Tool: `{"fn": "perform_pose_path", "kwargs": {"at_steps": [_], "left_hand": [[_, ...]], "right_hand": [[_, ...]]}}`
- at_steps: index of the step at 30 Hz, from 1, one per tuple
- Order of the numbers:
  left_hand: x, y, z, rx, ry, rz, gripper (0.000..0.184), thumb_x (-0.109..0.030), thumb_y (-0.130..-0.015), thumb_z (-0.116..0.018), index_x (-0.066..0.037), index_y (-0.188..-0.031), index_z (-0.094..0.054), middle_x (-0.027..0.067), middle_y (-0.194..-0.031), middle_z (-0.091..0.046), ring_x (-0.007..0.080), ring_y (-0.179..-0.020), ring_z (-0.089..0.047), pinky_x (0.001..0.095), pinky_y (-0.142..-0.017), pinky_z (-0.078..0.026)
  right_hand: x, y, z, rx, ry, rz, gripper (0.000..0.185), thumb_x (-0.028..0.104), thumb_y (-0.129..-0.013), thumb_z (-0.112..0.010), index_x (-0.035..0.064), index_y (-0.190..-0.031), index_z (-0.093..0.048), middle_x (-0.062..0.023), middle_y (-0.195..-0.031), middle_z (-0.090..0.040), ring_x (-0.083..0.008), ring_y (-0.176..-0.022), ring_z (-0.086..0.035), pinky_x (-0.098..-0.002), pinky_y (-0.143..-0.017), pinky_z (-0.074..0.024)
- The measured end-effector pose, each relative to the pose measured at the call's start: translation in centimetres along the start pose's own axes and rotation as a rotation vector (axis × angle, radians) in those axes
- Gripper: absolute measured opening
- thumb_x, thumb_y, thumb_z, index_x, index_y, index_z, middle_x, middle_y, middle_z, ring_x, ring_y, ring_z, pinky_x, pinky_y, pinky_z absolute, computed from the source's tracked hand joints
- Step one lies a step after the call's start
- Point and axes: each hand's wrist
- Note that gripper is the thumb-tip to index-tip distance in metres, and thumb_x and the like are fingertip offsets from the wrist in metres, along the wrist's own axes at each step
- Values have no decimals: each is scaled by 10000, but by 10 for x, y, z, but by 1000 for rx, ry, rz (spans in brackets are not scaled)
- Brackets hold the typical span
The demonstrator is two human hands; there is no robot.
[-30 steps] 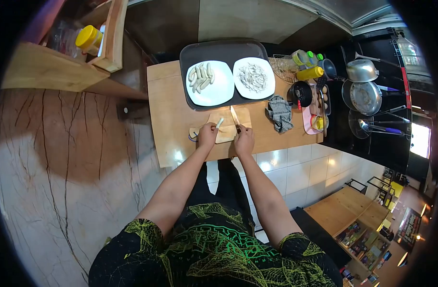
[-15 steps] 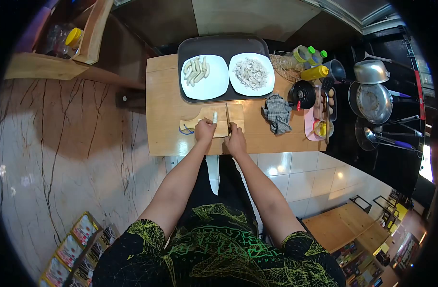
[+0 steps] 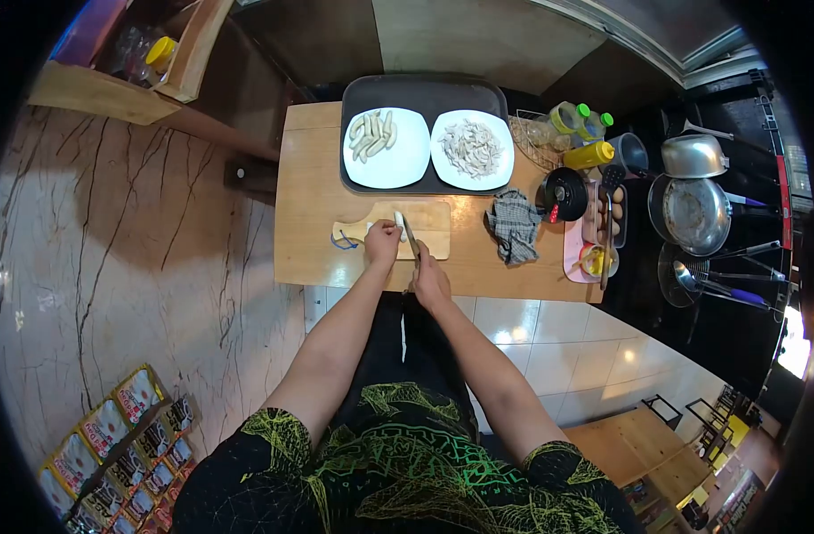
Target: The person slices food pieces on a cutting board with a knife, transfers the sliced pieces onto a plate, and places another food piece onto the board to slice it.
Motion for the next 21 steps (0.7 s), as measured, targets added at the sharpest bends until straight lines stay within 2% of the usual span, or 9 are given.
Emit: {"fn": "perform_pose_path", "kwargs": {"at_steps": [4, 6, 8, 10, 12, 14, 16, 17, 21], "left_hand": [[2, -6, -3, 31, 29, 16, 215, -123, -871, -845, 4, -1036, -792, 110, -846, -810, 198, -730, -775, 342, -699, -609], [10, -14, -4, 61, 63, 1, 198, -74, -860, -846, 10, -1031, -791, 102, -830, -807, 173, -676, -757, 324, -635, -597], [9, -14, -1, 66, 76, 1, 187, -52, -854, -856, 13, -1016, -788, 99, -817, -800, 156, -644, -741, 309, -585, -580], [-1, -11, 2, 105, 104, 81, 202, -81, -822, -880, -15, -992, -793, 125, -885, -817, 219, -789, -792, 350, -734, -623], [6, -12, -4, 145, 162, 125, 213, -66, -819, -884, -12, -1002, -790, 106, -881, -815, 196, -796, -784, 337, -744, -619], [8, -11, -3, 96, 170, 50, 216, -50, -818, -884, -15, -1007, -786, 94, -865, -809, 190, -794, -777, 335, -752, -615], [3, -5, 2, 93, 157, 13, 225, -57, -825, -882, -28, -1027, -787, 91, -869, -808, 208, -801, -781, 346, -767, -615], [-1, -3, 6, 83, 146, -24, 278, -52, -838, -871, -48, -1102, -785, 101, -957, -807, 213, -849, -781, 349, -798, -611], [-6, 1, 7, 26, 100, -160, 344, -15, -856, -848, -1, -1190, -766, 100, -997, -790, 167, -903, -746, 304, -816, -600]], "right_hand": [[7, 9, -10, -22, 19, 5, 756, 84, -996, -498, 194, -1705, -257, -295, -1344, -608, -497, -1151, -657, -561, -993, -539], [10, 12, -19, -95, -10, 5, 752, 82, -1017, -484, 181, -1717, -229, -278, -1468, -576, -497, -1210, -631, -548, -1008, -537], [9, 13, -28, -114, -6, 16, 743, 75, -1032, -474, 177, -1722, -217, -275, -1499, -559, -497, -1236, -622, -540, -1024, -534], [14, 15, -26, -107, -2, -9, 712, 48, -1067, -443, 175, -1727, -207, -268, -1562, -519, -503, -1303, -595, -514, -1065, -526], [14, 14, -27, -92, 12, -30, 722, 27, -1061, -441, 180, -1727, -208, -268, -1566, -516, -503, -1306, -594, -515, -1063, -528], [17, 15, -33, -75, 8, -47, 733, 6, -1054, -438, 185, -1727, -209, -268, -1571, -514, -504, -1309, -594, -517, -1061, -529], [20, 16, -36, -139, 11, -13, 787, -19, -1016, -407, 207, -1740, -197, -258, -1506, -538, -495, -1249, -620, -536, -1072, -518], [21, 18, -37, -169, 10, 0, 754, 6, -1042, -395, 224, -1739, -208, -233, -1519, -538, -485, -1262, -616, -530, -1094, -509], [24, 21, -37, -134, -6, -20, 735, 13, -1045, -403, 213, -1735, -245, -241, -1491, -543, -502, -1270, -600, -537, -1098, -500]]}}
Point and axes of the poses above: each hand's wrist, its own y-axis away from the middle knuckle, its own z-axis out of the back of the hand, x = y × z
